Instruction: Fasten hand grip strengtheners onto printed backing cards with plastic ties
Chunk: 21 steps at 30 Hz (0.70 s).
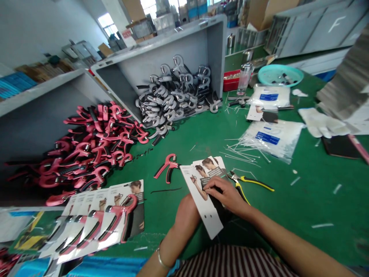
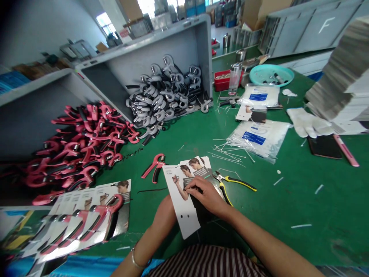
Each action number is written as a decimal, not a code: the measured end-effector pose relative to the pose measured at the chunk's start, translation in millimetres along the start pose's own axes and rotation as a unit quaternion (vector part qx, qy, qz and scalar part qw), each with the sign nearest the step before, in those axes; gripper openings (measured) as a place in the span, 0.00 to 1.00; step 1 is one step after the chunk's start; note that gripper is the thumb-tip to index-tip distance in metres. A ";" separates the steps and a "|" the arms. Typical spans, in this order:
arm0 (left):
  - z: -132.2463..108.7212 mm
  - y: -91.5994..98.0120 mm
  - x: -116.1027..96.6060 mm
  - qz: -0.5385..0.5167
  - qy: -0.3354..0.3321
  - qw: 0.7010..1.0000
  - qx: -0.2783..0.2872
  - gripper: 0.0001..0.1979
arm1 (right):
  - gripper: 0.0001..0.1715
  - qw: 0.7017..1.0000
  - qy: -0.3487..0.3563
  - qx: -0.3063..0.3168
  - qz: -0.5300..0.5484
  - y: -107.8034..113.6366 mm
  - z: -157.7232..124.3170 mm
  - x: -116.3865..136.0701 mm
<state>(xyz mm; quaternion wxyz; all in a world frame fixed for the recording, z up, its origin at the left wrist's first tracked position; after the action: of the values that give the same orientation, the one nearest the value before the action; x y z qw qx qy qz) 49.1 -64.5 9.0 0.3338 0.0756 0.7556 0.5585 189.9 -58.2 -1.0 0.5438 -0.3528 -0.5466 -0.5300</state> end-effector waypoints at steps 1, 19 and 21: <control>-0.4 2.5 -3.4 -0.026 -0.019 0.999 -0.012 0.13 | 0.06 1.000 -0.004 -0.009 0.005 1.6 0.5 -0.7; -13.9 13.0 3.6 0.028 -0.059 0.997 -0.031 0.12 | 0.10 0.999 -0.035 -0.012 0.032 5.6 -0.6 -8.2; -13.1 12.6 4.9 0.019 -0.041 0.999 -0.025 0.11 | 0.10 0.999 -0.030 -0.014 0.021 4.5 -0.9 -6.0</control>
<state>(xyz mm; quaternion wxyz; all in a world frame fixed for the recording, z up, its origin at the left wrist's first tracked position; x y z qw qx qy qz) 34.4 -67.9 20.2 0.3558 0.1041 0.7255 0.5798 195.4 -57.1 -6.0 0.5333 -0.3879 -0.5477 -0.5150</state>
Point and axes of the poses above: each hand's wrist, its own z-axis towards the middle knuckle, its own y-axis out of the back of the hand, x = y × z, the point moved 5 cm from there along z, towards the middle knuckle, and after that the axes turned 2 degrees about -y, right-handed, at the moved point
